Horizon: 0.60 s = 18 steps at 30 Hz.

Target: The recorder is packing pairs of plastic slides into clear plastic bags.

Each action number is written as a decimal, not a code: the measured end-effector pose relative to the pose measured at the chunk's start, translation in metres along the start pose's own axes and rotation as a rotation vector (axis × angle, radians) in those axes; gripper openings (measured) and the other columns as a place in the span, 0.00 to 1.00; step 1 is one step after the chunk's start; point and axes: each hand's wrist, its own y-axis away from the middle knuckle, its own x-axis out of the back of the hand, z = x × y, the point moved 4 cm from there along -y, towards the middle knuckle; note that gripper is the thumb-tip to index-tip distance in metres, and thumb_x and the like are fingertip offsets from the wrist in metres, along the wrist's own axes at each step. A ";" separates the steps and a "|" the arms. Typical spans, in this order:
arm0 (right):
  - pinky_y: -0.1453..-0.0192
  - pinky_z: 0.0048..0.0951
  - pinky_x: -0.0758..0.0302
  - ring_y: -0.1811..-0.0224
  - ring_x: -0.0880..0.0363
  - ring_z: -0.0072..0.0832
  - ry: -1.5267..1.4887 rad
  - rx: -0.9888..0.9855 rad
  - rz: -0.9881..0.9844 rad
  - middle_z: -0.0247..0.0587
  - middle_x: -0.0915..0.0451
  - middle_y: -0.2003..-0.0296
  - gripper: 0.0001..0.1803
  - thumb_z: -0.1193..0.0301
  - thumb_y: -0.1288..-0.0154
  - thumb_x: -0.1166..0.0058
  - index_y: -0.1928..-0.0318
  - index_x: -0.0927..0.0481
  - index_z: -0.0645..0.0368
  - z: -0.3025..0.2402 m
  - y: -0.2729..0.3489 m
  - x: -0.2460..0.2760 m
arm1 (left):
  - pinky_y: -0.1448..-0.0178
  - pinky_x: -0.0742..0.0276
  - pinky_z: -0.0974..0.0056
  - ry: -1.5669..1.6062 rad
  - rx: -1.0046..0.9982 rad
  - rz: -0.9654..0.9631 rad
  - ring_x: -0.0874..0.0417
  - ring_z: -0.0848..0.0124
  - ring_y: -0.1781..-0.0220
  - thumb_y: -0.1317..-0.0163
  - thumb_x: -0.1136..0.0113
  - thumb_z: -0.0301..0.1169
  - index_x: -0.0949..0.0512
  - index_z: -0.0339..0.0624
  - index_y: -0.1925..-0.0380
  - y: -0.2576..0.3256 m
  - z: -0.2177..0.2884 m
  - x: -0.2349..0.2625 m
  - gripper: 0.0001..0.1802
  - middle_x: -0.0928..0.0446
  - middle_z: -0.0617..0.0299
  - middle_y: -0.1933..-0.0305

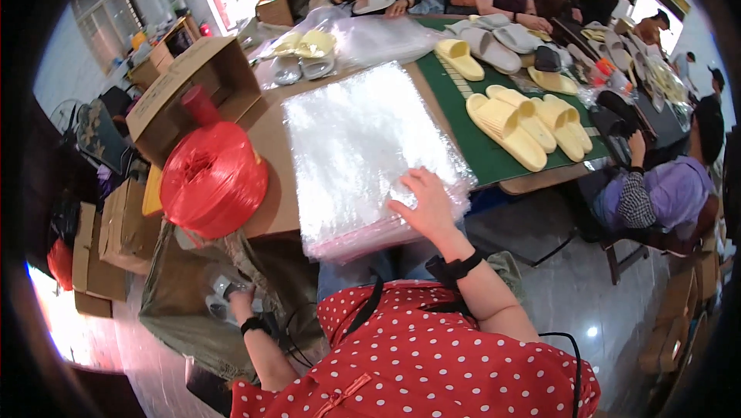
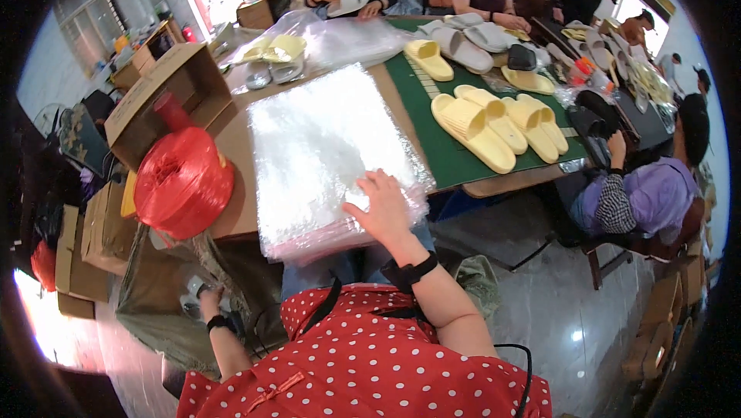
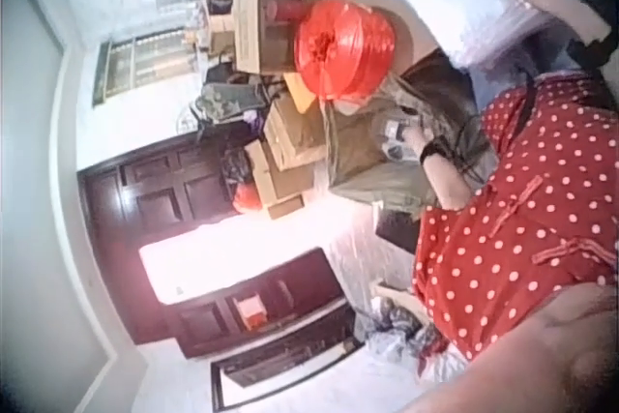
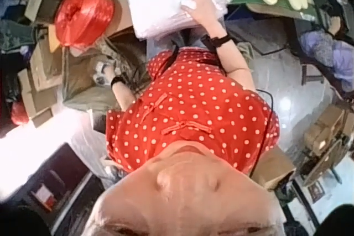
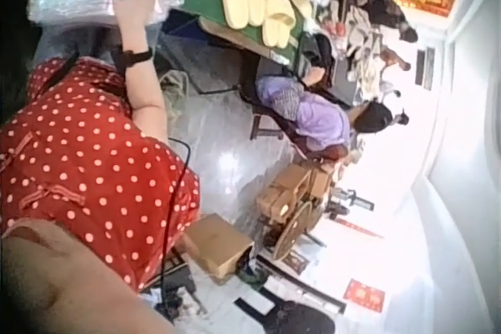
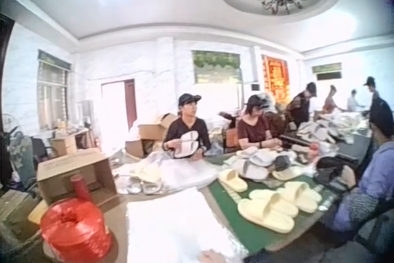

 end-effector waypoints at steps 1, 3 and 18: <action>0.28 0.51 0.39 0.33 0.34 0.54 0.038 -0.004 -0.007 0.51 0.26 0.42 0.30 0.52 0.44 0.32 0.48 0.21 0.61 0.006 0.003 -0.002 | 0.48 0.20 0.48 -0.042 0.153 0.169 0.15 0.48 0.49 0.46 0.33 0.59 0.15 0.38 0.61 0.030 0.031 0.038 0.32 0.16 0.42 0.58; 0.28 0.52 0.40 0.33 0.34 0.54 0.077 -0.026 0.017 0.51 0.26 0.42 0.30 0.52 0.43 0.33 0.47 0.21 0.60 0.017 0.006 0.006 | 0.51 0.19 0.48 -0.064 0.078 0.301 0.13 0.51 0.53 0.46 0.35 0.62 0.14 0.41 0.64 0.073 0.085 0.123 0.32 0.15 0.45 0.61; 0.31 0.49 0.35 0.35 0.32 0.55 0.081 0.011 0.067 0.48 0.24 0.43 0.27 0.56 0.45 0.30 0.49 0.20 0.58 0.004 0.004 0.006 | 0.25 0.40 0.51 0.571 -1.483 0.182 0.37 0.48 0.25 0.42 0.32 0.34 0.25 0.38 0.41 0.282 0.369 0.228 0.28 0.33 0.48 0.28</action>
